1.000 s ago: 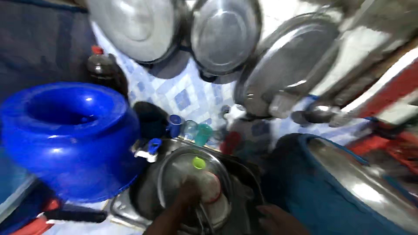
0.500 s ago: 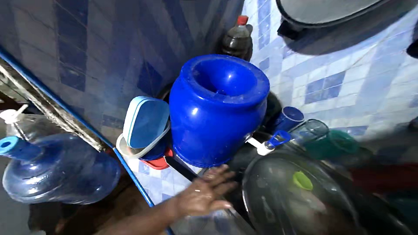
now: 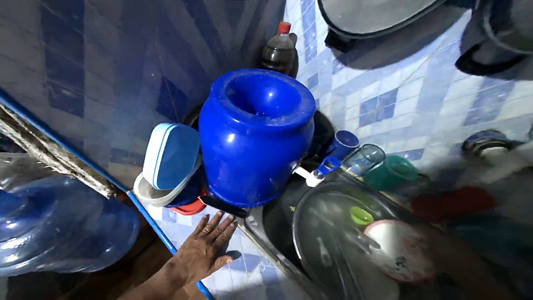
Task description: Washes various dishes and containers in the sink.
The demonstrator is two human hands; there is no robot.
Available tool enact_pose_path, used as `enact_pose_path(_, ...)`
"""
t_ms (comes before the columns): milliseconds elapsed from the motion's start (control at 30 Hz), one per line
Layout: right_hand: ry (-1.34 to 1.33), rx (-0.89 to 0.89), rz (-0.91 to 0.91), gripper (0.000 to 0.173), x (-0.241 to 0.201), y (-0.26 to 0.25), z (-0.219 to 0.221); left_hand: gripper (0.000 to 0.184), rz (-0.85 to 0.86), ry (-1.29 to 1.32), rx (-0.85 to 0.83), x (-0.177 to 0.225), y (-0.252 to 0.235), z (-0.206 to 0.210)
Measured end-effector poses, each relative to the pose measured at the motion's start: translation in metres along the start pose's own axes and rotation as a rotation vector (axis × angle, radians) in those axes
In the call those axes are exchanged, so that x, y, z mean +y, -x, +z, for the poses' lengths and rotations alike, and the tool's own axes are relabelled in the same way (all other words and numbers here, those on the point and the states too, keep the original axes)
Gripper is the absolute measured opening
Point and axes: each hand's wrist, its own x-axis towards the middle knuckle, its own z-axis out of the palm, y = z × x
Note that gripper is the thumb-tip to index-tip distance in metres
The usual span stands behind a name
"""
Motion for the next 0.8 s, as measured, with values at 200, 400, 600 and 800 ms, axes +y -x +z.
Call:
enact_pose_path(200,-0.154,0.231,0.063,0.038,0.044,-0.011,0.02,0.071,0.175,0.008,0.049,0.044,-0.012,0.026)
enact_pose_path(400,-0.48,0.111,0.052,0.044,0.051,-0.032,0.054,0.054,0.493,0.492,-0.133,0.141,-0.098,0.055)
enact_pose_path(600,-0.624,-0.095,0.153,0.041,0.016,-0.054,0.103,0.055,-0.406,0.719,-0.388,0.192,-0.243,0.067)
enact_pose_path(800,-0.655,-0.02,0.319,0.039,-0.008,-0.069,0.122,0.04,-0.571,0.983,-0.401,0.156,-0.265,0.128)
